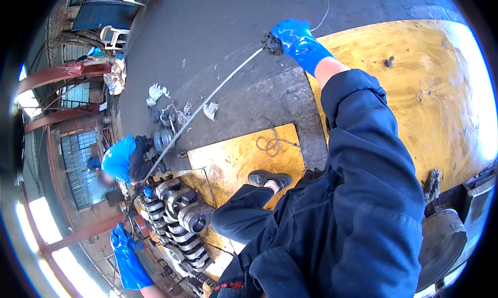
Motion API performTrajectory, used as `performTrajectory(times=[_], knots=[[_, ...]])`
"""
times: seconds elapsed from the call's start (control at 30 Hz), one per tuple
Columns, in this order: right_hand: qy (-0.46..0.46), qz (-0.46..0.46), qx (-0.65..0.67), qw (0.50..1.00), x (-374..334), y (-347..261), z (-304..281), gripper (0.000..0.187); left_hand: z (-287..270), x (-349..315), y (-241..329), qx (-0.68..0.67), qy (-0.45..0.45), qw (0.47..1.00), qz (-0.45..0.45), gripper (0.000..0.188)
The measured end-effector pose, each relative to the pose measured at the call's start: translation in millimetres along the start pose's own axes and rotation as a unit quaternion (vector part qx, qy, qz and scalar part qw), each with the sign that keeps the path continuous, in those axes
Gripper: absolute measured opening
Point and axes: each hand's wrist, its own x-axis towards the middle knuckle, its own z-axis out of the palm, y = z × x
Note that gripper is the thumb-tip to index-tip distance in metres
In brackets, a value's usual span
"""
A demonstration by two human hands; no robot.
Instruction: The person uses a dark rag to wipe a coiled metal cable on a yellow workbench. They repeatedly rub the rag along the cable's length, handling it with gloved hands. Another person is visible in the background working on similar items.
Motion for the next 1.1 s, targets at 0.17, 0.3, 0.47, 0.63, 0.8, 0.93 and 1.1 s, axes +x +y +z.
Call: performTrajectory(times=[0.17,0.3,0.47,0.63,0.8,0.93,1.1], knots=[[0.059,0.038,-0.045,0.997,-4.7,40.8,3.8,0.038,-9.5,26.6,-20.9,0.012,0.006,1.0,-0.011,0.03],[-0.033,0.15,-0.045,0.987,-0.6,66.0,2.2,0.038,-19.2,59.5,-30.2,0.012,0.0,1.0,-0.011,0.031],[0.006,0.263,0.022,0.965,3.2,59.1,17.2,0.034,-14.3,115.6,-57.2,-0.005,-0.029,1.0,-0.004,0.032],[-0.018,0.355,0.391,0.849,13.3,97.3,15.2,0.032,54.8,156.0,-73.1,-0.013,0.007,0.999,-0.052,0.048],[-0.005,0.388,0.751,0.534,14.8,106.0,22.5,0.031,128.7,166.1,-77.7,-0.058,-0.018,0.998,-0.025,0.065],[-0.056,0.354,0.837,0.413,26.4,72.1,31.4,0.03,210.4,170.3,-65.0,-0.059,-0.083,0.995,-0.012,0.051],[-0.14,0.363,0.858,0.334,21.5,-18.2,30.7,0.029,301.6,160.8,-74.0,-0.214,-0.105,0.97,-0.049,0.038]])
